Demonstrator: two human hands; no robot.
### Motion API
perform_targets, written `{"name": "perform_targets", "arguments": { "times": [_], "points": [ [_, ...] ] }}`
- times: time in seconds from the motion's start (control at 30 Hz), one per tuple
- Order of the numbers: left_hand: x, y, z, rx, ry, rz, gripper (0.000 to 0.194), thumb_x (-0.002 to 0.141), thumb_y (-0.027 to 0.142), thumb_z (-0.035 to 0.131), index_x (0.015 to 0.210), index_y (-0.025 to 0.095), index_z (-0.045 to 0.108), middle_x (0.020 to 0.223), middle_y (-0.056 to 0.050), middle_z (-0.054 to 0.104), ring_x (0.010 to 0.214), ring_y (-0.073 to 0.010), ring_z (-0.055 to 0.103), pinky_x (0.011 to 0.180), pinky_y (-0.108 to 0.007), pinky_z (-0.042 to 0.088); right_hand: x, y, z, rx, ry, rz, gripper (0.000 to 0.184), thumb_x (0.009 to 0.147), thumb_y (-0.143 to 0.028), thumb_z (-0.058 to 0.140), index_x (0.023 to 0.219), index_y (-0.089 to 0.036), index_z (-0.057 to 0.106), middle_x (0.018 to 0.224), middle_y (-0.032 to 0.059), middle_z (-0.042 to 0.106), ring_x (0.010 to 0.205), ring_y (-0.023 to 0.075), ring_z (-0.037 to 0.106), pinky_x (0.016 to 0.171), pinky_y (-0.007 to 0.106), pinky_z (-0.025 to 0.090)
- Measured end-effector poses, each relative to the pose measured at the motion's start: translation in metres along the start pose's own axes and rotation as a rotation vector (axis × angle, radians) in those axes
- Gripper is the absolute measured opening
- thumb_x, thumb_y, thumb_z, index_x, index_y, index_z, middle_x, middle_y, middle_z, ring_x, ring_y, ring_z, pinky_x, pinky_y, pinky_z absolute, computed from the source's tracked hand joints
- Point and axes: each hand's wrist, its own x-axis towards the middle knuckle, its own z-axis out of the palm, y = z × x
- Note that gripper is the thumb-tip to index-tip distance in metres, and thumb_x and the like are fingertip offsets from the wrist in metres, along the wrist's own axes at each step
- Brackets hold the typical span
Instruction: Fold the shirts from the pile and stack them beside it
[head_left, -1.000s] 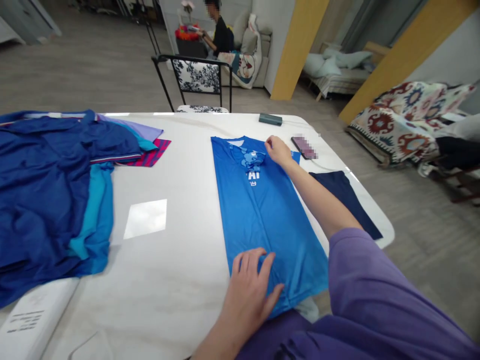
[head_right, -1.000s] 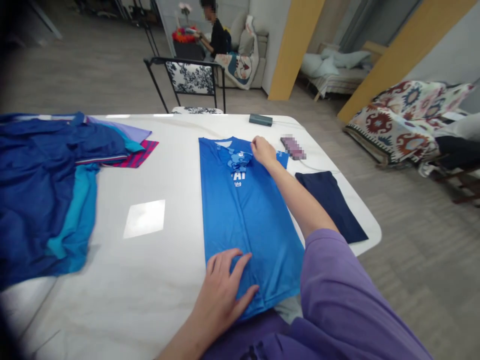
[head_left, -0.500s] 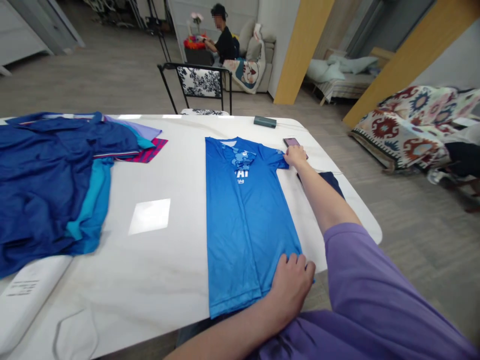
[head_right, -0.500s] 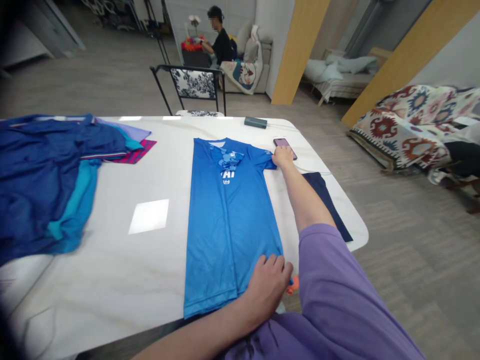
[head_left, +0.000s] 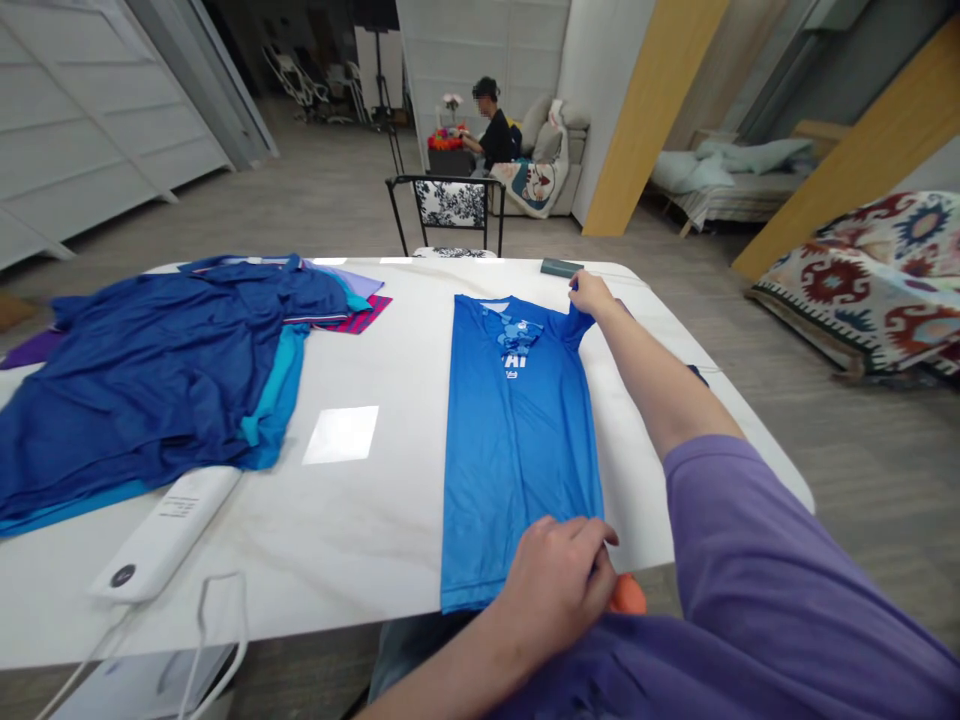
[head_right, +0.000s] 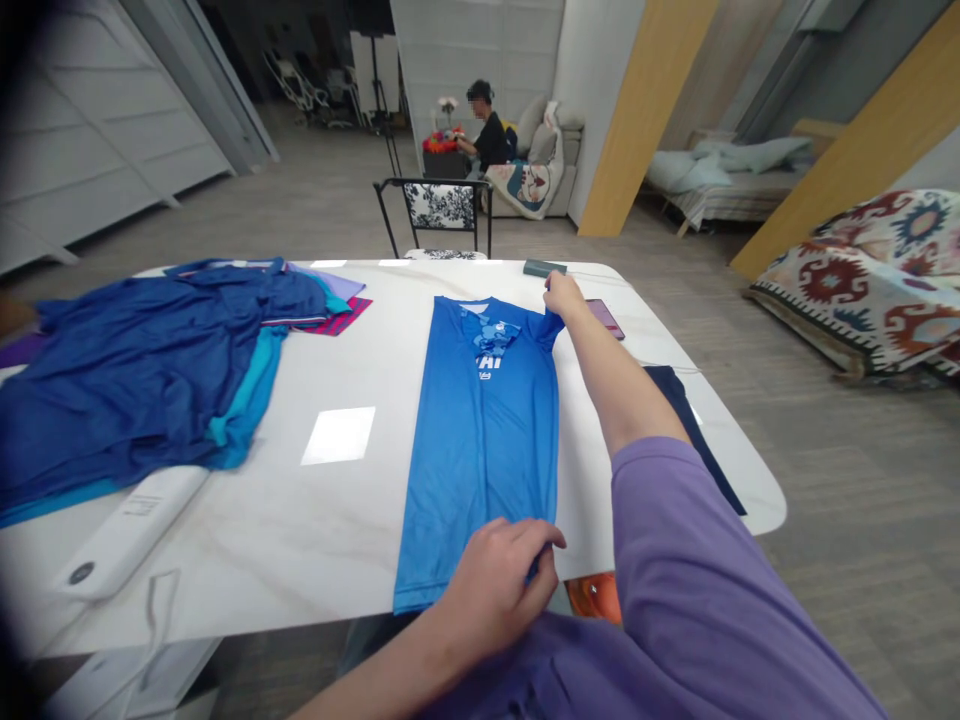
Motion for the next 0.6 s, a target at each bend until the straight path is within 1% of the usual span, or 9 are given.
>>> {"name": "perform_targets", "arguments": {
  "times": [0.1,0.2,0.33,0.4,0.47,0.5,0.53,0.57,0.6],
  "points": [
    [-0.018,-0.010,-0.021,-0.107,0.049,-0.024,0.021,0.107,0.026,0.057,0.122,0.033,0.071,0.119,-0.002,0.088,0.105,-0.0265,0.086,0.091,-0.051,0.061,0.022,-0.053,0.001,-0.054,-0.028,-0.054,0.049,0.092,-0.009,0.072,0.140,-0.016,0.077,0.136,0.0173,0.078,0.122,0.0294,0.074,0.112,0.039,0.059],
    [-0.037,-0.023,-0.035,-0.180,0.053,-0.081,0.017,0.106,0.033,0.060,0.120,0.036,0.070,0.111,-0.002,0.088,0.098,-0.0272,0.085,0.090,-0.054,0.061,0.036,-0.111,0.015,-0.091,-0.065,-0.129,0.050,0.089,-0.007,0.077,0.138,-0.018,0.080,0.135,0.0143,0.080,0.124,0.0282,0.075,0.115,0.039,0.058],
    [-0.059,-0.041,-0.045,-0.264,0.030,-0.189,0.014,0.103,0.037,0.064,0.116,0.039,0.069,0.101,-0.001,0.086,0.093,-0.0278,0.083,0.092,-0.053,0.061,0.036,-0.183,0.051,-0.078,-0.131,-0.222,0.051,0.090,-0.010,0.085,0.140,-0.017,0.079,0.141,0.0144,0.079,0.129,0.0293,0.075,0.120,0.040,0.058],
    [-0.069,-0.049,-0.049,-0.285,-0.006,-0.264,0.020,0.102,0.037,0.065,0.121,0.040,0.069,0.099,-0.001,0.086,0.092,-0.0285,0.082,0.089,-0.051,0.061,0.030,-0.211,0.073,-0.009,-0.209,-0.211,0.060,0.093,-0.020,0.089,0.151,-0.015,0.073,0.139,0.0167,0.078,0.123,0.0304,0.078,0.114,0.043,0.062],
    [-0.078,-0.054,-0.055,-0.260,-0.088,-0.316,0.027,0.101,0.037,0.066,0.129,0.040,0.069,0.096,-0.002,0.086,0.092,-0.0309,0.082,0.085,-0.050,0.060,0.024,-0.228,0.091,0.116,-0.300,-0.188,0.072,0.101,-0.034,0.086,0.165,-0.013,0.059,0.132,0.0181,0.080,0.106,0.0288,0.081,0.103,0.045,0.067],
    [-0.082,-0.055,-0.058,-0.239,-0.139,-0.323,0.030,0.102,0.038,0.067,0.131,0.040,0.070,0.094,-0.002,0.086,0.093,-0.0323,0.082,0.083,-0.050,0.059,0.022,-0.231,0.096,0.178,-0.318,-0.187,0.074,0.107,-0.040,0.081,0.170,-0.013,0.053,0.129,0.0178,0.081,0.097,0.0271,0.082,0.098,0.044,0.068],
    [-0.085,-0.056,-0.061,-0.219,-0.184,-0.320,0.030,0.102,0.041,0.068,0.132,0.039,0.071,0.092,-0.002,0.086,0.093,-0.0333,0.082,0.083,-0.050,0.059,0.021,-0.231,0.100,0.228,-0.310,-0.195,0.071,0.111,-0.043,0.074,0.172,-0.014,0.050,0.127,0.0170,0.082,0.092,0.0255,0.082,0.095,0.044,0.069],
    [-0.087,-0.057,-0.064,-0.206,-0.214,-0.310,0.027,0.103,0.044,0.070,0.130,0.040,0.073,0.089,-0.001,0.085,0.092,-0.0336,0.082,0.083,-0.050,0.059,0.020,-0.226,0.102,0.255,-0.287,-0.214,0.065,0.115,-0.043,0.067,0.171,-0.015,0.050,0.127,0.0163,0.082,0.090,0.0246,0.082,0.095,0.044,0.068],
    [-0.088,-0.057,-0.067,-0.199,-0.225,-0.290,0.025,0.105,0.048,0.071,0.128,0.040,0.074,0.086,0.000,0.084,0.090,-0.0331,0.082,0.085,-0.050,0.059,0.019,-0.219,0.101,0.245,-0.257,-0.234,0.058,0.117,-0.043,0.062,0.168,-0.017,0.054,0.128,0.0154,0.082,0.092,0.0243,0.082,0.097,0.043,0.068]
  ]
}}
